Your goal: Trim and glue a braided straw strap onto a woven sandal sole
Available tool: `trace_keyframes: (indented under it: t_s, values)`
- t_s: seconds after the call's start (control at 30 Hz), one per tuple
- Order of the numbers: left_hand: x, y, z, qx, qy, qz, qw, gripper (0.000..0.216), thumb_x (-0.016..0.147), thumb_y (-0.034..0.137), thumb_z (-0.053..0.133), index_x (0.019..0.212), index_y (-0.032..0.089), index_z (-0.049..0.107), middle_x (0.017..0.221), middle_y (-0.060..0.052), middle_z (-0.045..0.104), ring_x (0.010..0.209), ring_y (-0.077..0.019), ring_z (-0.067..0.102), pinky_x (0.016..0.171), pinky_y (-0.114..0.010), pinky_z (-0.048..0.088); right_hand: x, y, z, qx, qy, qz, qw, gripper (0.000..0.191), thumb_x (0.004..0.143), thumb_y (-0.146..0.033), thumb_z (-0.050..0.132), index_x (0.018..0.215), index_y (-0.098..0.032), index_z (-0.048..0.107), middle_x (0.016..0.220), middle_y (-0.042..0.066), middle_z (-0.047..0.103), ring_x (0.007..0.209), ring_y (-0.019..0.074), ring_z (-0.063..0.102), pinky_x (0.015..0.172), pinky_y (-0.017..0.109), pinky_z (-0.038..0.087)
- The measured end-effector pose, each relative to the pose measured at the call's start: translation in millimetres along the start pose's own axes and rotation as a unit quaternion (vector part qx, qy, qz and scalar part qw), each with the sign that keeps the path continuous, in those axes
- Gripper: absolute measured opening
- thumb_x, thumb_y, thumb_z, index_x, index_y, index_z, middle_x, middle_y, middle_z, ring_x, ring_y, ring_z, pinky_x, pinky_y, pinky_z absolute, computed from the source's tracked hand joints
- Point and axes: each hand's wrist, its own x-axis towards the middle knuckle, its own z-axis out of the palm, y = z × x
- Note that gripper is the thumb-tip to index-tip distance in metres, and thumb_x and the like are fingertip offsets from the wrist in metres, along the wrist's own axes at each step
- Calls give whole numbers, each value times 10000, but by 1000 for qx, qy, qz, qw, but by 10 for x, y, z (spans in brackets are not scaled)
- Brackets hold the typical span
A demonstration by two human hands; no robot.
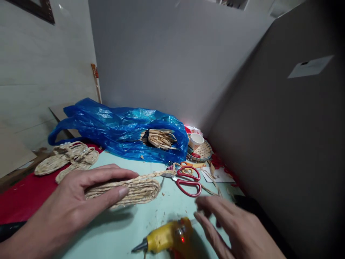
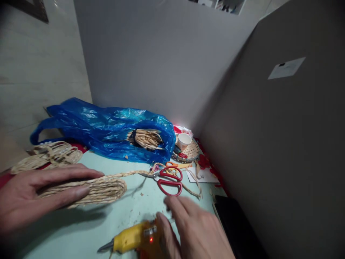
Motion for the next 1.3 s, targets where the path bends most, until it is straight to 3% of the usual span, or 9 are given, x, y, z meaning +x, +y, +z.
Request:
trace_keyframes:
  t_s: [0.07, 0.13, 0.17, 0.23, 0.33, 0.53, 0.77, 1.07, 1.3]
  values:
    - [-8, -25, 3, -14, -46, -19, 999, 288, 772, 633, 751, 931, 423, 868, 1054, 43, 859, 1041, -274, 790, 813, -258, 649, 231, -56, -108, 8, 85, -47, 995, 332, 1032, -239, 528, 1358, -179, 552, 1268, 163, 722, 1080, 282, 728, 864, 368, 592]
    - [-20, -50, 12, -31, -80, -33, 996, 296, 771, 635, 748, 945, 428, 868, 1060, 31, 859, 1037, -288, 798, 784, -275, 668, 442, -102, -81, 55, 52, -68, 995, 439, 1006, -134, 549, 1436, -218, 512, 1462, 137, 618, 1306, 278, 604, 1041, 400, 530]
    - [-27, -55, 19, -39, -90, -35, 995, 291, 773, 627, 749, 947, 426, 869, 1054, 24, 860, 1026, -293, 802, 781, -287, 675, 527, -114, -28, 92, 22, -71, 993, 447, 1002, -114, 566, 1430, -238, 526, 1450, 112, 629, 1296, 261, 600, 1050, 391, 523]
    - [-42, -44, 37, -46, -94, -31, 994, 259, 768, 602, 760, 917, 424, 873, 1023, 17, 861, 989, -290, 807, 797, -301, 677, 644, -113, 107, 181, 3, -87, 980, 374, 1014, -78, 533, 1349, -234, 594, 1244, 81, 734, 1118, 217, 679, 974, 357, 547]
    - [-55, 0, 70, -47, -91, -27, 994, 211, 759, 572, 769, 869, 426, 874, 992, 22, 861, 980, -279, 799, 833, -299, 668, 696, -72, 246, 297, 37, -97, 949, 342, 1025, -51, 470, 1265, -210, 655, 1024, 55, 773, 852, 164, 714, 793, 293, 566]
    - [-48, -62, 110, -34, -102, -39, 993, 249, 733, 603, 779, 874, 422, 876, 997, 3, 862, 991, -310, 804, 844, -347, 679, 670, -1, 182, 386, 51, -114, 914, 203, 1032, -148, 625, 1168, -207, 763, 1020, 51, 806, 893, 157, 732, 823, 257, 556]
    - [-59, -151, 111, -34, -93, -44, 994, 251, 706, 622, 802, 852, 431, 873, 969, 12, 867, 933, -315, 821, 757, -358, 699, 650, 43, 145, 369, -2, -103, 924, 260, 1040, -173, 579, 1185, -169, 795, 956, 61, 783, 833, 164, 690, 766, 267, 524]
    - [-73, -232, 110, 28, -93, -20, 995, 268, 727, 663, 768, 862, 456, 872, 1012, 26, 861, 1032, -301, 796, 841, -334, 672, 635, 34, 99, 333, -37, -103, 937, 306, 1044, -161, 518, 1169, -171, 797, 905, 55, 739, 806, 162, 659, 734, 281, 506]
    - [-56, -44, 108, 14, -121, -57, 991, 218, 721, 637, 764, 802, 464, 869, 971, 38, 850, 998, -279, 773, 894, -332, 637, 628, 29, 102, 332, -46, -109, 936, 313, 1007, -98, 524, 1145, -176, 794, 943, 54, 746, 854, 167, 680, 765, 281, 511]
